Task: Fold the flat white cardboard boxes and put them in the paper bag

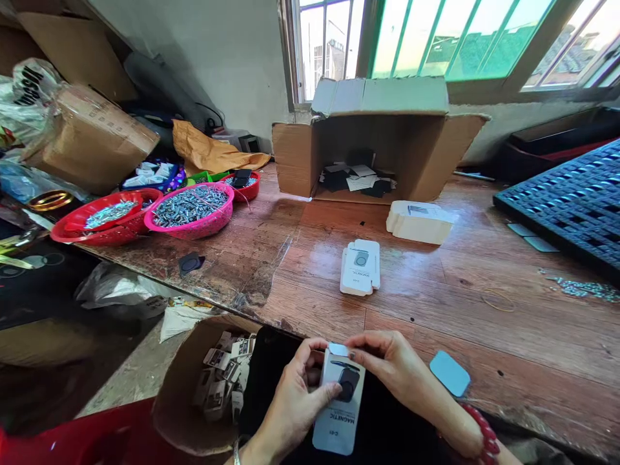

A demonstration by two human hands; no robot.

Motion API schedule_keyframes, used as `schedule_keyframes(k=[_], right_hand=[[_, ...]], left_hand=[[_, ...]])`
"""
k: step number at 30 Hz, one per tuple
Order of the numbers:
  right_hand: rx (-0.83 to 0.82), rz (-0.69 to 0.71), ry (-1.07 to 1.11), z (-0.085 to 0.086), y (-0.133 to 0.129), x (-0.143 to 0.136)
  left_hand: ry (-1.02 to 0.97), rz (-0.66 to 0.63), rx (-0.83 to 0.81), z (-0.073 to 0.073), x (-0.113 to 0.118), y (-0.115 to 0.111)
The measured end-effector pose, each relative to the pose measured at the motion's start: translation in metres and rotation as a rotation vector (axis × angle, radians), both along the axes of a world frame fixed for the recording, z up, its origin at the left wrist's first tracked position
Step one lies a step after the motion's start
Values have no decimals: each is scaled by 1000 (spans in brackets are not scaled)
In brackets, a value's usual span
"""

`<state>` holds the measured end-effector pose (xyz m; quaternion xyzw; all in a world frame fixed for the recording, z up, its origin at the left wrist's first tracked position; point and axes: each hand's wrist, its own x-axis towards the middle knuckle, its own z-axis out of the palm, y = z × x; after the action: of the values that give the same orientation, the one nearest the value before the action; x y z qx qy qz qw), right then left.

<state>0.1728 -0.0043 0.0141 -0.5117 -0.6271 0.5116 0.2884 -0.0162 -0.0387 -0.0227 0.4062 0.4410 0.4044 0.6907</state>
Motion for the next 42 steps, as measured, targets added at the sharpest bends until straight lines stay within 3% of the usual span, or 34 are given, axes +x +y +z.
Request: schedule_keyframes(k=[9, 16, 20, 22, 25, 29, 34, 38, 42], right_hand=[[-33, -3, -92, -1, 4, 0], [56, 40, -160, 4, -1, -3], [83, 148, -16, 3, -6, 4], [-19, 162, 103, -3, -9, 5], [-204, 58, 284, -15, -13, 1], [-194, -78, 372, -23, -15, -3], [-182, -58, 314, -24, -13, 3], [-206, -45, 353, -23, -12, 5], [-113, -58, 271, -22, -14, 0]], left_hand=[[16, -50, 12, 2, 0, -2], [64, -4, -9, -4, 1, -6], [47, 16, -34, -8, -3, -6], [19, 17, -39, -9, -5, -5], [-29, 30, -50, -8, -6, -1], [-43, 21, -55, -3, -4, 5], [-32, -24, -8, 2, -2, 7], [-3, 17, -15, 3, -1, 7], [11, 55, 25, 1, -1, 7]])
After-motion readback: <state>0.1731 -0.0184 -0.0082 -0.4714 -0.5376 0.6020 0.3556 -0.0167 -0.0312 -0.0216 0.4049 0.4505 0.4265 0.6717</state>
